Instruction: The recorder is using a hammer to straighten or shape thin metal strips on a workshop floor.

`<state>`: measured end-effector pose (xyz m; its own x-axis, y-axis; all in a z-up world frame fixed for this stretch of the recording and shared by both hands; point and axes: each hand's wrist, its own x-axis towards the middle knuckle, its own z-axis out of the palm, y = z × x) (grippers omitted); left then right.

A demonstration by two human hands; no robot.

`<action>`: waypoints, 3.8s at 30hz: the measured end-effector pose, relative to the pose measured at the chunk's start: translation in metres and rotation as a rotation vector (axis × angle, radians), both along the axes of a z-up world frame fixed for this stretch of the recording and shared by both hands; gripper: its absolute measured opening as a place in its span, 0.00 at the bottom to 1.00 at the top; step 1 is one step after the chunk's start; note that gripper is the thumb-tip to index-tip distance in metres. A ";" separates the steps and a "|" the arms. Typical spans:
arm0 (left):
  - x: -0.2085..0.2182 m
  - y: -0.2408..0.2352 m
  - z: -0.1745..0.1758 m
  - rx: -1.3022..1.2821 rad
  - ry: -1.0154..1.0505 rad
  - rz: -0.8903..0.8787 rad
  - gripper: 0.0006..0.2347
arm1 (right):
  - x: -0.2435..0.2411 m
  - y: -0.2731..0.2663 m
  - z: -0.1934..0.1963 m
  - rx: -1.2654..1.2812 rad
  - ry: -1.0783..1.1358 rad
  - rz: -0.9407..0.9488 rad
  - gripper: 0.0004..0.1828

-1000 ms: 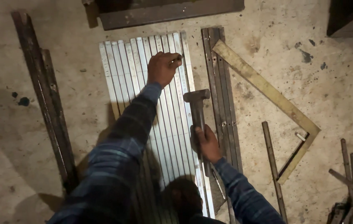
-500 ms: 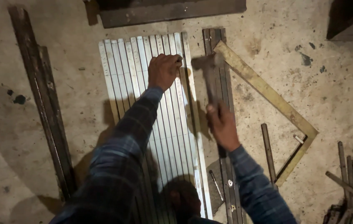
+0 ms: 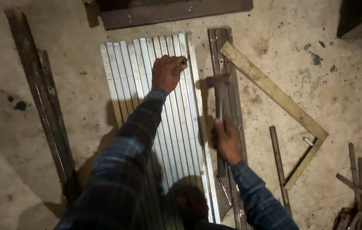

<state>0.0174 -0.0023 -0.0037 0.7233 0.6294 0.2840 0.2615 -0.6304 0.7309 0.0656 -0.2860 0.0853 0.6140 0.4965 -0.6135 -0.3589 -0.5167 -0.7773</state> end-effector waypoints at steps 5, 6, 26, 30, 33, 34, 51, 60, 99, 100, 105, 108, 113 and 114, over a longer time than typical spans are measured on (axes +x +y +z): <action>0.001 0.000 -0.013 0.009 -0.038 0.018 0.08 | -0.008 -0.019 -0.036 -0.030 0.045 -0.011 0.18; 0.002 0.001 -0.018 0.035 -0.067 0.025 0.08 | -0.008 -0.015 -0.030 -0.033 0.048 0.004 0.18; 0.001 -0.006 -0.018 0.213 0.082 -0.024 0.06 | 0.028 0.049 0.054 0.007 -0.557 0.286 0.20; 0.000 -0.008 -0.049 0.481 -0.040 0.132 0.14 | 0.025 0.060 0.049 0.132 -0.909 0.248 0.22; -0.002 -0.007 0.004 0.227 0.049 -0.052 0.05 | 0.034 0.058 -0.014 -0.065 -1.086 0.410 0.25; -0.001 -0.008 -0.003 0.234 0.037 -0.053 0.05 | 0.040 0.055 -0.017 -0.063 -1.099 0.405 0.25; -0.001 0.005 -0.006 -0.302 -0.054 0.030 0.10 | -0.054 -0.039 -0.088 0.007 -0.111 0.131 0.19; 0.026 -0.005 0.003 -0.114 0.090 0.018 0.07 | -0.053 -0.033 -0.083 0.006 -0.175 0.185 0.19; 0.026 -0.016 0.020 0.072 0.225 0.000 0.04 | -0.048 -0.026 -0.060 0.033 -0.133 0.200 0.21; 0.026 -0.017 0.019 0.071 0.225 -0.002 0.04 | -0.044 -0.026 -0.056 0.032 -0.132 0.198 0.21; 0.026 -0.018 0.001 0.218 0.045 -0.100 0.05 | -0.019 -0.021 -0.033 -0.104 -0.077 0.206 0.22; 0.023 -0.017 -0.004 0.259 -0.028 -0.110 0.07 | 0.012 -0.005 -0.005 -0.146 -0.370 0.275 0.22; 0.024 -0.015 -0.012 0.233 -0.025 -0.112 0.07 | 0.026 0.033 0.057 0.292 -0.535 -0.021 0.17; 0.023 -0.017 -0.011 0.221 -0.049 -0.105 0.07 | 0.028 0.037 0.057 0.390 -0.608 -0.075 0.16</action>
<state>0.0403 -0.0193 -0.0143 0.7636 0.4702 0.4425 0.1538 -0.7981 0.5826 0.0935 -0.2486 0.1425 0.8315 0.5522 0.0606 0.1720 -0.1522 -0.9733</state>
